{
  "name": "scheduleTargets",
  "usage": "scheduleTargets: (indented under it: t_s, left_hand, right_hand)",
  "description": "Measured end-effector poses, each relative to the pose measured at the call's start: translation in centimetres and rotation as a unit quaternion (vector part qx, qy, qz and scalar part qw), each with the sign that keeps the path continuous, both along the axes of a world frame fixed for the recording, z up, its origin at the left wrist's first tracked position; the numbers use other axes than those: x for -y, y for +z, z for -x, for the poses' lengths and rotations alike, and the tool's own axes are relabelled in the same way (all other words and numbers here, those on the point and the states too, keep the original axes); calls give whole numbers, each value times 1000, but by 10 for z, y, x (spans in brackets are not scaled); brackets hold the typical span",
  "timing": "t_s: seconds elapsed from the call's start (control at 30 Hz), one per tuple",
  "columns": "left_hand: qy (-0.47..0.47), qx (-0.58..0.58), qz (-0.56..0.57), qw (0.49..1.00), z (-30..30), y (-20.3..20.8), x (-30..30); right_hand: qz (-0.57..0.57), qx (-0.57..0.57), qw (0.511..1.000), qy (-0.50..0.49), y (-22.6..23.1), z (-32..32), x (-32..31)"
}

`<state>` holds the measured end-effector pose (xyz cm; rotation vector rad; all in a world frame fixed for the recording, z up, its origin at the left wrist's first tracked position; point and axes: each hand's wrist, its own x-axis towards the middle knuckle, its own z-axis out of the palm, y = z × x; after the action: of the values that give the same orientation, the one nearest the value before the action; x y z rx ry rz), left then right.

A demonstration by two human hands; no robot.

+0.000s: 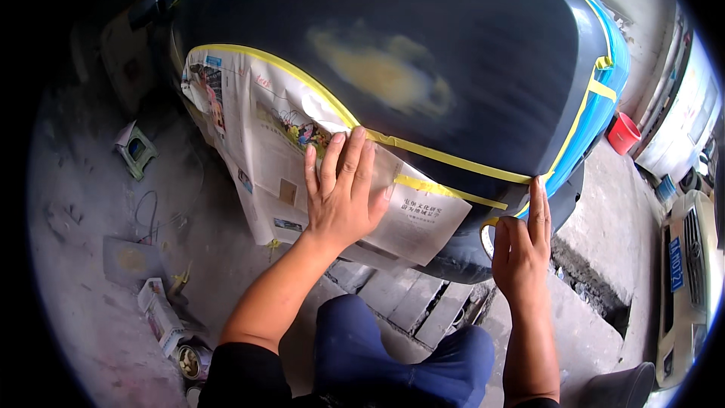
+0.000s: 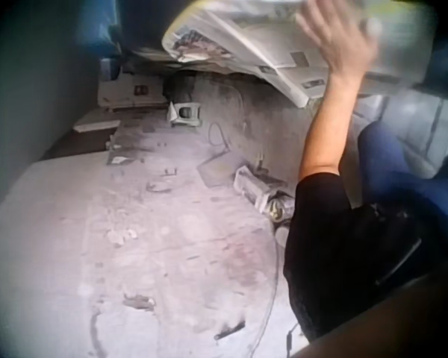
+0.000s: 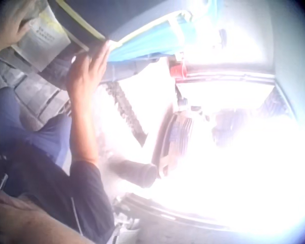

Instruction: The person applies yellow masking tape and newspaper to the wheel arch and lower body of a car to protect areas from paint. They smooth the newspaper and tape along the contours of the vehicle.

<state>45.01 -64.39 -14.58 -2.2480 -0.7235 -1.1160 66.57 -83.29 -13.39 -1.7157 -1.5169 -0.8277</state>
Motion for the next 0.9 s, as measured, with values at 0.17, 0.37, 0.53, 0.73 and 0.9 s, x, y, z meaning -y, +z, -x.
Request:
scheduleTargets:
  t_s: [0.17,0.37,0.53,0.73,0.9]
  left_hand:
    - [43,5,96,994,-11,8,23]
    - [78,1,213,974,-16,30,43]
    - [81,-6,315,946,-20,58,61]
    - [44,-23,407,912,-8,88,65]
    - [-6,-89,446,891,9,142,69]
  right_hand:
    - [39,-55,998,10,13,3,6]
    - [148,-218,964,45,43,3,40]
    - [305,-296,903,58,37,12,127]
    - [489,-253,829,96,68,43,249]
    - [584,-308,746,90,121,53,274]
